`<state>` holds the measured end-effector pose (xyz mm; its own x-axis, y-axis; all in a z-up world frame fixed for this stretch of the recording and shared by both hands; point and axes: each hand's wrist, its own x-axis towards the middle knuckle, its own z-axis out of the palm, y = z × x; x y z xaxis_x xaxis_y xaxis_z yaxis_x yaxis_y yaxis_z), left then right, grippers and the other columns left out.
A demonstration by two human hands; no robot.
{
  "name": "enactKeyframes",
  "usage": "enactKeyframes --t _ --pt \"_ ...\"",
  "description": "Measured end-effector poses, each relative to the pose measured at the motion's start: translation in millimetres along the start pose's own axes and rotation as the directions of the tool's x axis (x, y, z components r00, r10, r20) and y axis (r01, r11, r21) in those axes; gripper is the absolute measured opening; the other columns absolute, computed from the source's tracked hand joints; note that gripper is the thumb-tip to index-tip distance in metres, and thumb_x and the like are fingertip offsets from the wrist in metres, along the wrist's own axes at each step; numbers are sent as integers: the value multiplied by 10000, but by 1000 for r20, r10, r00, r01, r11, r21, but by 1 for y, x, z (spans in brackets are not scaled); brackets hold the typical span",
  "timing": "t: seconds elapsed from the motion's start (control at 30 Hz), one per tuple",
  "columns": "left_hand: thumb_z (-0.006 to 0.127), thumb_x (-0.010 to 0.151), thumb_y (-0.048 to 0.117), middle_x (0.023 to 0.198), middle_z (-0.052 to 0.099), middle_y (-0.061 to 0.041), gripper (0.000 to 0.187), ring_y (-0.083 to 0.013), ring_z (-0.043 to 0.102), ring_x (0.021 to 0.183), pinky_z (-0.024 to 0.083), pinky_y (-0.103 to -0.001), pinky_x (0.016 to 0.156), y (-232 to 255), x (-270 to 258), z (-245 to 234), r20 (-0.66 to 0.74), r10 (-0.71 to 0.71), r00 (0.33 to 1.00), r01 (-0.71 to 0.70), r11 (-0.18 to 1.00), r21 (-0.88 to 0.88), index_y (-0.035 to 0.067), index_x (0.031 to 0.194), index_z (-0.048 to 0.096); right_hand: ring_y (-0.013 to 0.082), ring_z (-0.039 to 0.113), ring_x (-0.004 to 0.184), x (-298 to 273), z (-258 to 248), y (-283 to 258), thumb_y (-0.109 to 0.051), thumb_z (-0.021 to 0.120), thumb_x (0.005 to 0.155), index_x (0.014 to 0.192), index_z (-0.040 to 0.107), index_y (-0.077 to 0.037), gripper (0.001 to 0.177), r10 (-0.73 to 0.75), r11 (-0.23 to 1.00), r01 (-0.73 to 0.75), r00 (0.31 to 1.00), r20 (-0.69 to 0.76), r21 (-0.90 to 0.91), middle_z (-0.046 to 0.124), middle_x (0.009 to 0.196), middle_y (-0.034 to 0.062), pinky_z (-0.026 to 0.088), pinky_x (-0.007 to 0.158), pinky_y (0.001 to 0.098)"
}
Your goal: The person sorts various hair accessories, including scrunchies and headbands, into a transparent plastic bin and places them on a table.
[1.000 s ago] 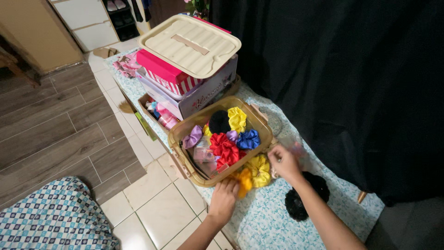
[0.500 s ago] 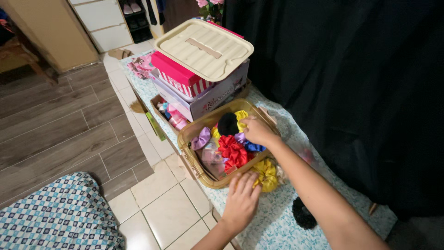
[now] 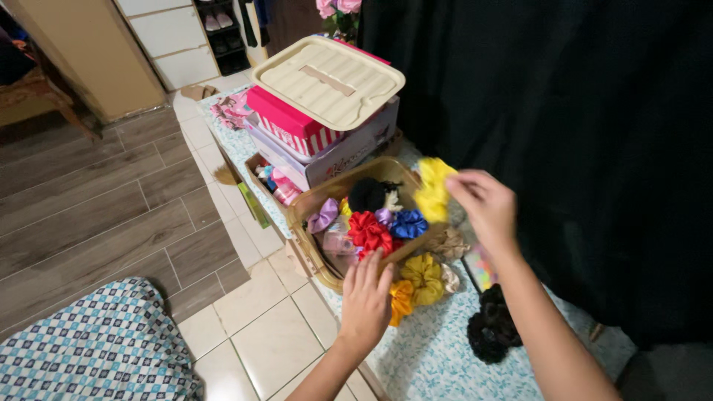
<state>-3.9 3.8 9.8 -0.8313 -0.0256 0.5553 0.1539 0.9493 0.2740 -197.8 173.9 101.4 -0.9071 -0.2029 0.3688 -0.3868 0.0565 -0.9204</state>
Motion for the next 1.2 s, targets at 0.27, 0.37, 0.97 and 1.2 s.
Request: enactKeyframes --t 0.27,0.37,0.97,1.2 --pt "630 754 76 1498 441 -214 519 -410 408 1390 291 -573 1151 24 -11 4 -167 -9 986 5 1000 -29 -23 1262 584 273 679 995 -105 -34 87 37 724 773 1083 631 -66 340 -215 880 177 976 -38 -441 697 1057 100 541 886 375" --pt "632 752 75 1416 475 -215 500 -422 446 1287 332 -567 1059 41 -24 26 -87 -61 994 59 998 -25 -3 1245 605 413 642 1091 -147 2 124 42 669 701 1094 662 -61 405 -327 795 443 888 324 -413 679 1130 190 469 976 450" --pt "632 786 -25 1363 565 -231 398 -424 549 1251 455 -493 1062 63 -32 1 -209 -180 961 100 933 -345 -5 1183 609 134 642 770 -64 -2 89 -58 636 961 1126 693 -51 175 -80 978 92 994 72 -187 692 876 53 524 714 282" --pt "630 767 19 1274 587 -213 377 -410 544 1227 353 -585 1127 8 1 -39 -385 -190 903 163 981 -102 -13 1142 616 194 693 775 -8 100 58 -350 822 840 1014 730 -64 348 184 854 117 843 505 -508 738 856 99 551 717 317"
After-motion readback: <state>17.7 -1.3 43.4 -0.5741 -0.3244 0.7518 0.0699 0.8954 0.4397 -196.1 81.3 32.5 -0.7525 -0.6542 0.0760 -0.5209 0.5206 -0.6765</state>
